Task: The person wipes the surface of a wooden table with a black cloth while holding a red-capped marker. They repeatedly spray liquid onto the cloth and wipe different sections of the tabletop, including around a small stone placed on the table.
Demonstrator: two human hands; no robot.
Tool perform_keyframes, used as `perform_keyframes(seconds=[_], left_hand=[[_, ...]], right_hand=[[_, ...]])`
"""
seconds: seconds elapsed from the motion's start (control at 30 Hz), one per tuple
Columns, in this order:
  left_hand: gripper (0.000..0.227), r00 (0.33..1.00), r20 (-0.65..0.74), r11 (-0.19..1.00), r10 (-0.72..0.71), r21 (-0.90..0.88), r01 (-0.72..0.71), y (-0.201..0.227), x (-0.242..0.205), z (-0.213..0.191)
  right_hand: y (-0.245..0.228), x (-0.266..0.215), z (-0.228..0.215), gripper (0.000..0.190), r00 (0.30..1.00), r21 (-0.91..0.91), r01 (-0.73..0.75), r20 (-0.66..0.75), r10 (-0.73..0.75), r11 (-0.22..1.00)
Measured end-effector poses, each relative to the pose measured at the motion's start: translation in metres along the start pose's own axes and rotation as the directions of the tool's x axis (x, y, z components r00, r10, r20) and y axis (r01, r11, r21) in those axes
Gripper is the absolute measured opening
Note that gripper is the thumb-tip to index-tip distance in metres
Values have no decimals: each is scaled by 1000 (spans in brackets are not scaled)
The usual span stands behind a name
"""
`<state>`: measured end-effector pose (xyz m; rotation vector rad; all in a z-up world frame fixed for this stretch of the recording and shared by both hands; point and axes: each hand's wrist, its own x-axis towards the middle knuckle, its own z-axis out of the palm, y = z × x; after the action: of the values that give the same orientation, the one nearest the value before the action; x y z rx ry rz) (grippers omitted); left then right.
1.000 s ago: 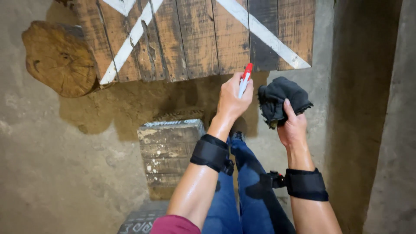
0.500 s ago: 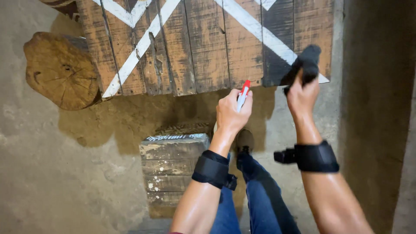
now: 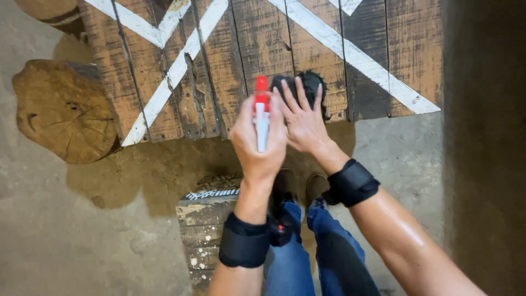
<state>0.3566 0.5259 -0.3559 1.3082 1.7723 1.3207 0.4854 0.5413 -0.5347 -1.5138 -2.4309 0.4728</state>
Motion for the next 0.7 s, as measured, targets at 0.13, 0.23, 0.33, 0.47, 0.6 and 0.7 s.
perform_keyframes(seconds=[0.13, 0.23, 0.33, 0.47, 0.6, 0.7], left_hand=[[16, 991, -77, 994, 106, -24, -108, -16, 6, -1], [18, 999, -42, 998, -5, -62, 2, -19, 3, -10], [17, 996, -84, 997, 37, -66, -43, -26, -4, -18], [17, 993, -100, 994, -57, -98, 47, -33, -16, -20], [17, 994, -107, 997, -28, -72, 20, -31, -20, -11], [17, 994, -84, 990, -66, -130, 55, -29, -29, -8]], right_hand=[[26, 2, -26, 92, 994, 16, -38, 102, 36, 999], [76, 7, -28, 101, 967, -82, -210, 130, 220, 974], [104, 30, -28, 87, 952, -192, -302, -21, 304, 934], [55, 57, -16, 97, 897, -73, -442, -9, 442, 894], [-4, 32, -11, 91, 1000, 86, 9, 1, -9, 996], [19, -6, -10, 87, 996, 67, -40, 87, 35, 997]])
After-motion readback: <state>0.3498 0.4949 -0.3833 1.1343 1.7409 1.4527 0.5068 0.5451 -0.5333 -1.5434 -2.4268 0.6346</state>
